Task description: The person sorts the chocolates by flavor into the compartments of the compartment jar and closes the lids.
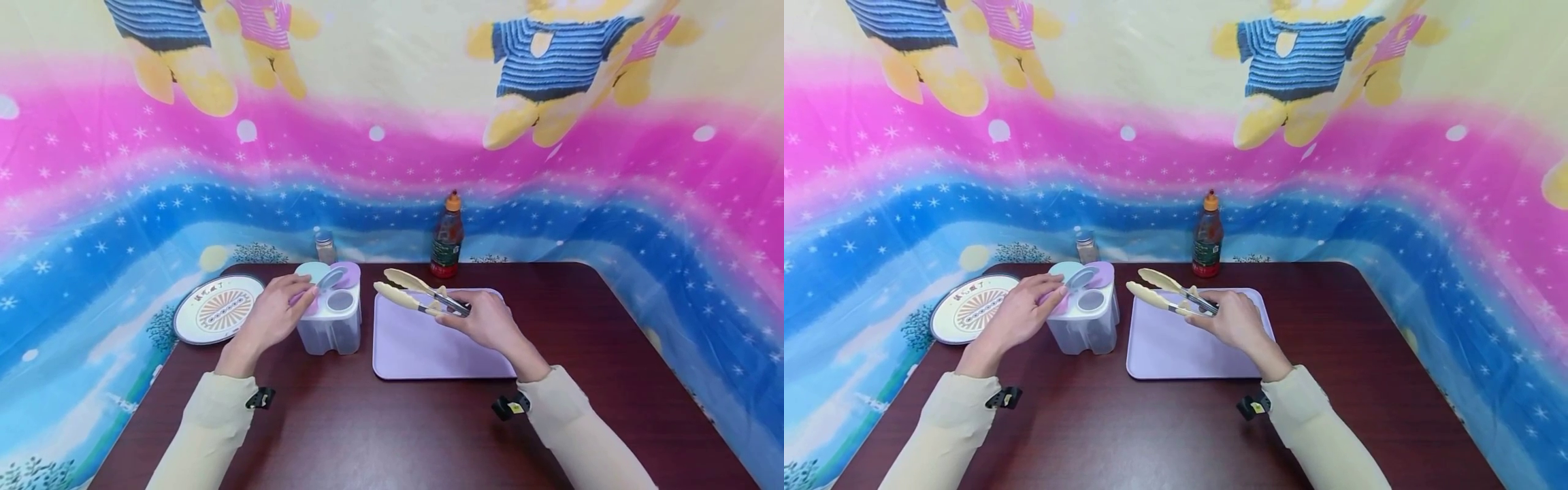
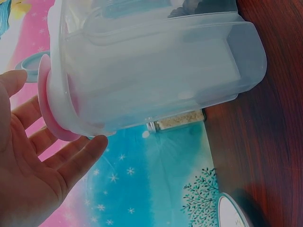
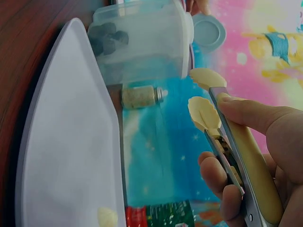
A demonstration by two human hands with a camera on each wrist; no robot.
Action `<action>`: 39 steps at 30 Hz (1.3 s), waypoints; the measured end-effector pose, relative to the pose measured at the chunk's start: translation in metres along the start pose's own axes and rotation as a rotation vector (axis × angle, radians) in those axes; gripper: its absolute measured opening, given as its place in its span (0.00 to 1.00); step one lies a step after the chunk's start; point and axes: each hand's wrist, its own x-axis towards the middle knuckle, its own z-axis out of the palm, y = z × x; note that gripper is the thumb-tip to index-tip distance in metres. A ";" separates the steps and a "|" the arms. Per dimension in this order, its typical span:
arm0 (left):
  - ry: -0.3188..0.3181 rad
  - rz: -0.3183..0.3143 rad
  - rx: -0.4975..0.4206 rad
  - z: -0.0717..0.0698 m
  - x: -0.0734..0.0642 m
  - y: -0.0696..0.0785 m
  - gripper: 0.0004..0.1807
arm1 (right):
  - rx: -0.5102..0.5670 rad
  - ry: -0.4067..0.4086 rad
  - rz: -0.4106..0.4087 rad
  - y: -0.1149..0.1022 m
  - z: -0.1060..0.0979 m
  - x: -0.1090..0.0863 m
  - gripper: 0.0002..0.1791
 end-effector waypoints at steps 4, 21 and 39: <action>0.001 -0.003 -0.002 0.000 0.000 -0.001 0.27 | 0.017 -0.022 0.051 0.009 0.000 0.002 0.36; -0.001 -0.007 -0.006 0.000 0.000 -0.001 0.27 | -0.002 -0.030 0.168 0.050 -0.005 0.008 0.48; 0.002 -0.002 -0.007 -0.001 0.001 0.001 0.27 | 0.034 0.021 0.267 0.092 -0.014 0.008 0.50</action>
